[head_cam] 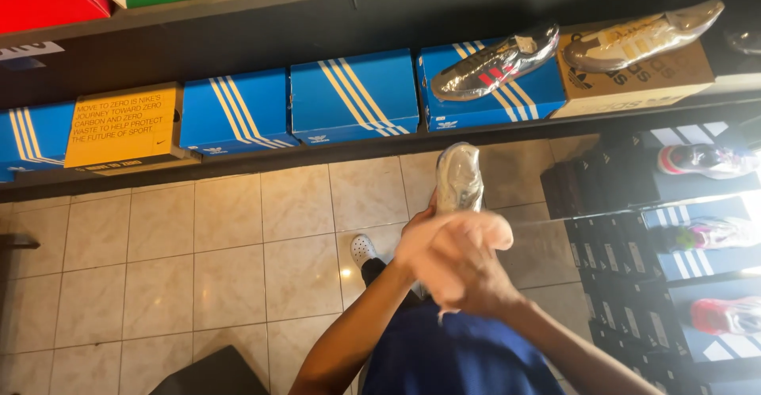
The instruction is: Cleaning and wiping down multiple pairs of shoes with a cloth in a storage area.
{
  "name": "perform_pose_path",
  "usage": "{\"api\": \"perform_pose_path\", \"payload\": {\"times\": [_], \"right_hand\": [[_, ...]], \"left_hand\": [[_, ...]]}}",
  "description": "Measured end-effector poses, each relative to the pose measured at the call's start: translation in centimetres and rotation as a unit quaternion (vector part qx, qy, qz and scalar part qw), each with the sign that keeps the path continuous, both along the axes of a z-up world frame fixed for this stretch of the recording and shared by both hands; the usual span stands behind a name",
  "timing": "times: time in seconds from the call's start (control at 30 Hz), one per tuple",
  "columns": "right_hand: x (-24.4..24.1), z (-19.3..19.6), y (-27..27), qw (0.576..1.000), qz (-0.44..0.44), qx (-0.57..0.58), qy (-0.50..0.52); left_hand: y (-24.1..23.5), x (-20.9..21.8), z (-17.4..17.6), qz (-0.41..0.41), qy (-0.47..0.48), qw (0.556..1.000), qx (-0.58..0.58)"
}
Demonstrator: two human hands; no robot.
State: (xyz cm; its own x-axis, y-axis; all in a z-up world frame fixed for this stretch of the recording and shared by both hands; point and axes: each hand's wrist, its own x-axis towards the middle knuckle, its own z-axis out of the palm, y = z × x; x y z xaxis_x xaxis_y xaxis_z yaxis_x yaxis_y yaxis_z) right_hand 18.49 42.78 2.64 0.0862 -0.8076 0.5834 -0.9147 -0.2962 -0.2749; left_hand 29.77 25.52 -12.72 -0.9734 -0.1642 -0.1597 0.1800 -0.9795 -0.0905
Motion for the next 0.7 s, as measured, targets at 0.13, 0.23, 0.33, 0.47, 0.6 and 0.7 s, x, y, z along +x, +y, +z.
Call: {"api": "perform_pose_path", "payload": {"times": [0.13,0.23,0.33,0.47,0.6,0.7], "right_hand": [[-3.4,2.9,-2.5,0.966,0.058,-0.022,-0.251],[-2.8,-0.4,-1.1,0.993,0.035,-0.056,-0.102],[-5.1,0.3,-2.2,0.994,0.068,-0.073,-0.049],[-7.6,0.1,-3.7,0.997,-0.008,-0.067,-0.034],[-1.5,5.8,-3.8,0.966,0.206,-0.117,-0.104],[-4.2,2.0,-3.1,0.986,0.134,-0.094,-0.030]], "left_hand": [[4.6,-1.7,12.3,0.085,-0.142,0.982,-0.087],[4.6,-2.3,13.3,0.120,-0.092,0.968,-0.199],[4.7,-2.4,13.8,0.111,-0.118,0.967,-0.197],[5.9,-1.9,14.1,0.092,-0.173,0.963,-0.187],[6.9,-2.8,14.8,0.078,-0.197,0.957,-0.197],[7.8,-2.8,15.0,0.064,-0.227,0.952,-0.197]]}}
